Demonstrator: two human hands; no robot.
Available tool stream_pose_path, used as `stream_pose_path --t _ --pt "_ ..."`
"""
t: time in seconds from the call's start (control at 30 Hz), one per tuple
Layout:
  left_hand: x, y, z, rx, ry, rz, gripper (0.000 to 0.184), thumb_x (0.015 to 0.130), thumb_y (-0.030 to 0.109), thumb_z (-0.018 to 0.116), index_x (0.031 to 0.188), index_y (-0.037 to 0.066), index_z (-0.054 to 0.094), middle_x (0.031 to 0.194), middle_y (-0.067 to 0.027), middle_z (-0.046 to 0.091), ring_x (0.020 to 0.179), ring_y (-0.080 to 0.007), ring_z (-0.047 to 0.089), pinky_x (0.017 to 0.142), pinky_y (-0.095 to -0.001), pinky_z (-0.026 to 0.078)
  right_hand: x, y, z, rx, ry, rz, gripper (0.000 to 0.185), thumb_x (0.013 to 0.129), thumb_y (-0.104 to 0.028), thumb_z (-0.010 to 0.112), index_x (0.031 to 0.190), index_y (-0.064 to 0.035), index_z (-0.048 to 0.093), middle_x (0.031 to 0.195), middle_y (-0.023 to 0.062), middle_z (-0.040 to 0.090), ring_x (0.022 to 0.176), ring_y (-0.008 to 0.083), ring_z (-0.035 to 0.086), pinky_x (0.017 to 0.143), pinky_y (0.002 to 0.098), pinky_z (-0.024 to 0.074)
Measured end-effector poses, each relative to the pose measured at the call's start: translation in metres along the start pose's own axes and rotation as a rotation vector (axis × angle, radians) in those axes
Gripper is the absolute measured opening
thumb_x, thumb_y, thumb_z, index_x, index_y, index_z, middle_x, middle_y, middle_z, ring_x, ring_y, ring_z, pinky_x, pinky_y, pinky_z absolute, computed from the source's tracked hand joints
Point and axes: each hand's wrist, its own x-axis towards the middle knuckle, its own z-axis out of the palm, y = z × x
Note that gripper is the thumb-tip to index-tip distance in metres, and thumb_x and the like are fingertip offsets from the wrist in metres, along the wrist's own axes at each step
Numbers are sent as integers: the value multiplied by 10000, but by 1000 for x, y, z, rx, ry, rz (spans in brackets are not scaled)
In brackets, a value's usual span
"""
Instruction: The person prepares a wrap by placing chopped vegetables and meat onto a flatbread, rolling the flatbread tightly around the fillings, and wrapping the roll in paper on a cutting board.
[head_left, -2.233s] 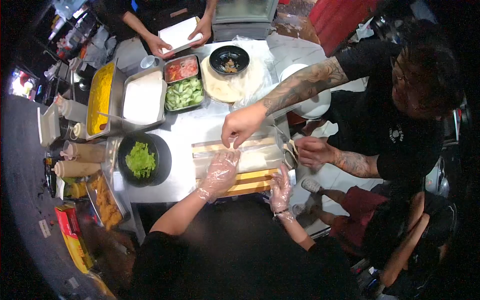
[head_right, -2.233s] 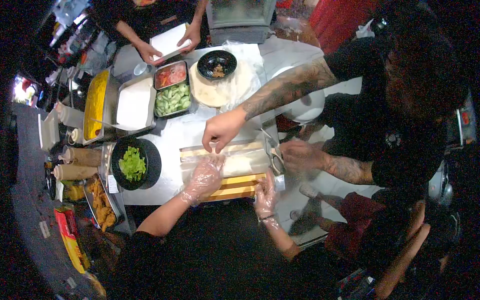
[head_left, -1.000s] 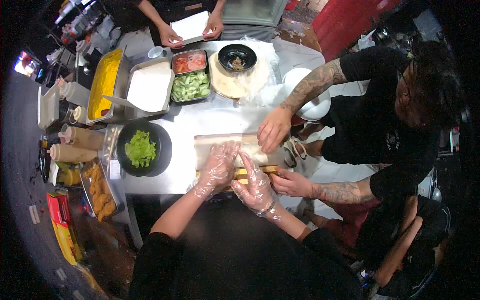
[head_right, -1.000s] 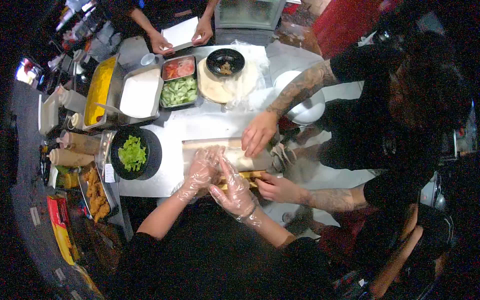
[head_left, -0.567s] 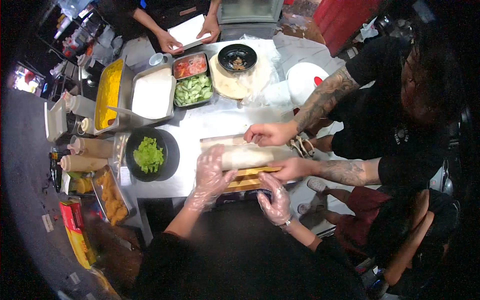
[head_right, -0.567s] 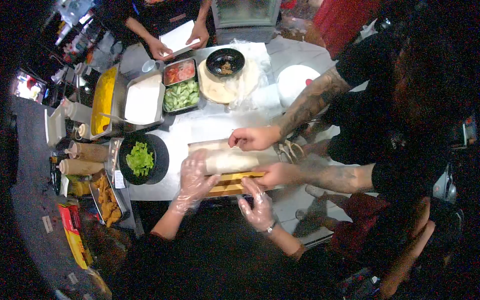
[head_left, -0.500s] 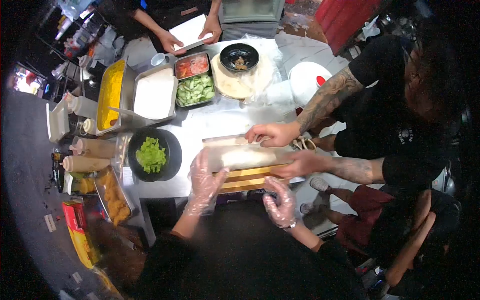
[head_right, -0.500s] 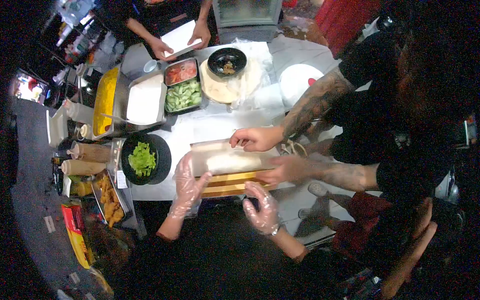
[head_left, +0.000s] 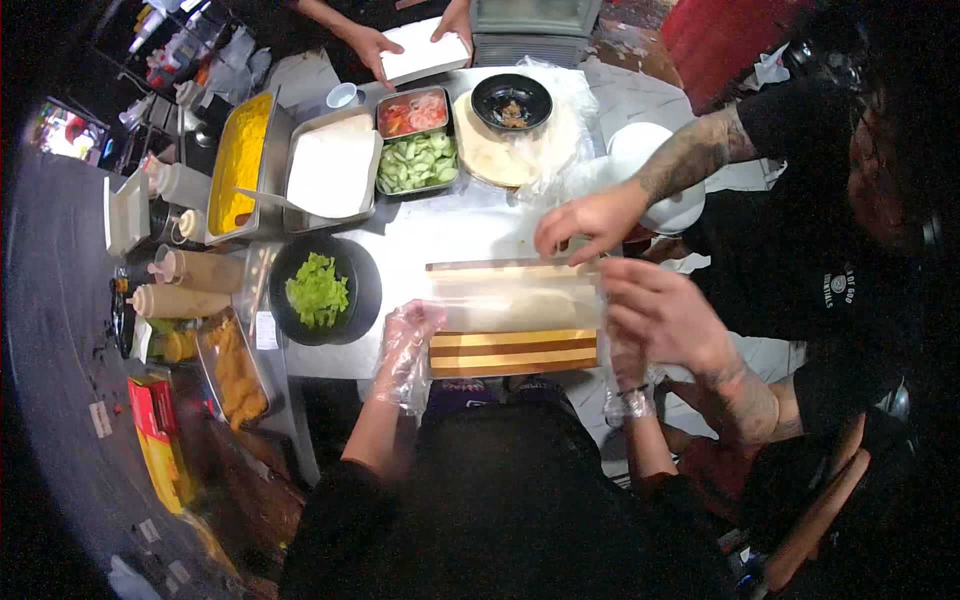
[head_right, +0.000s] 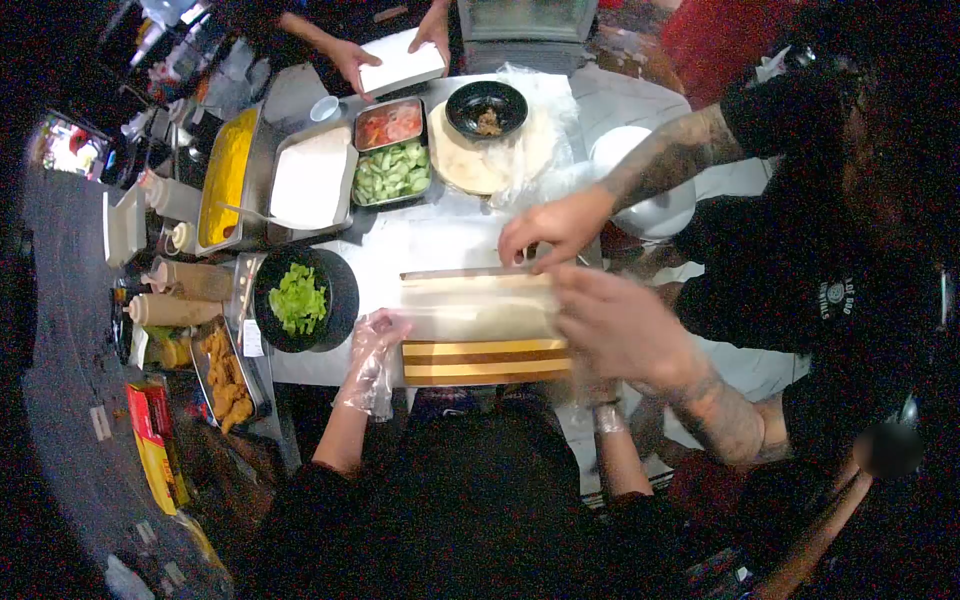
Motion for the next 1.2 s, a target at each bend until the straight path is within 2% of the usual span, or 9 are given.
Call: stream_pose_path --t 0.17,0.3,0.43,0.8,0.87,0.97,1.07,1.13,1.2 --pt "-18 -24 -22 326 -113 326 307 769 39 734 1068 -10 684 1062 -85 675 1007 -172 628 899 -303 500 9 -11 -2 -157 -110 -109 338 887 -42 578 1219 7 535 1267 160 554 1148 252 565 990 366 463" --pt "-41 -56 -24 136 -98 416 189 728 -52 746 900 9 701 1207 -120 614 1180 -244 563 1032 -387 443 3 -40 9 -528 -495 -392 326 880 -48 582 1200 4 548 1259 158 560 1143 256 568 988 365 463" --pt "-51 -84 -27 -193 -20 212 154 712 -34 779 671 21 641 1280 -148 559 1258 -278 507 1064 -417 416 -4 -45 31 -768 -752 -631 314 873 -54 586 1181 0 561 1251 156 567 1137 259 570 985 364 463" --pt "-56 -60 -19 247 27 377 188 717 -46 684 882 44 683 1227 -116 606 1210 -235 542 1038 -390 435 -23 -17 -1 -559 -226 -319 284 853 -70 597 1130 -9 596 1228 152 584 1121 269 577 979 363 463" --pt "-53 -58 -38 6 -62 111 284 714 -62 619 969 41 687 1218 -110 620 1199 -233 553 1044 -387 430 -21 -16 -6 -542 -198 -300 278 849 -73 599 1120 -11 603 1224 151 587 1118 271 578 978 362 463" --pt "-55 -4 -35 -41 -27 438 445 726 -48 606 1164 29 608 1245 -101 606 1252 -267 508 1080 -411 385 -14 -19 -3 -607 -279 -360 271 843 -78 602 1106 -13 613 1218 150 592 1114 274 579 976 362 463" --pt "-69 26 -22 519 208 685 405 753 5 667 1148 34 585 1192 -122 607 1225 -273 511 1033 -424 411 -10 -29 7 -915 -448 -567 263 838 -82 605 1092 -16 622 1211 148 597 1110 277 581 975 361 463" --pt "-73 15 -16 716 226 811 366 761 36 693 1111 50 588 1136 -117 617 1156 -276 542 989 -428 428 -19 -25 21 -1991 -413 -1168 258 834 -85 607 1083 -18 629 1207 148 600 1107 278 582 974 361 463" --pt "-69 -10 -9 1076 136 1093 253 771 84 723 995 98 605 990 -73 643 942 -266 613 873 -433 457 -16 -26 44 -2216 -510 -1554 253 831 -88 609 1073 -19 636 1203 147 603 1104 280 584 973 361 463"
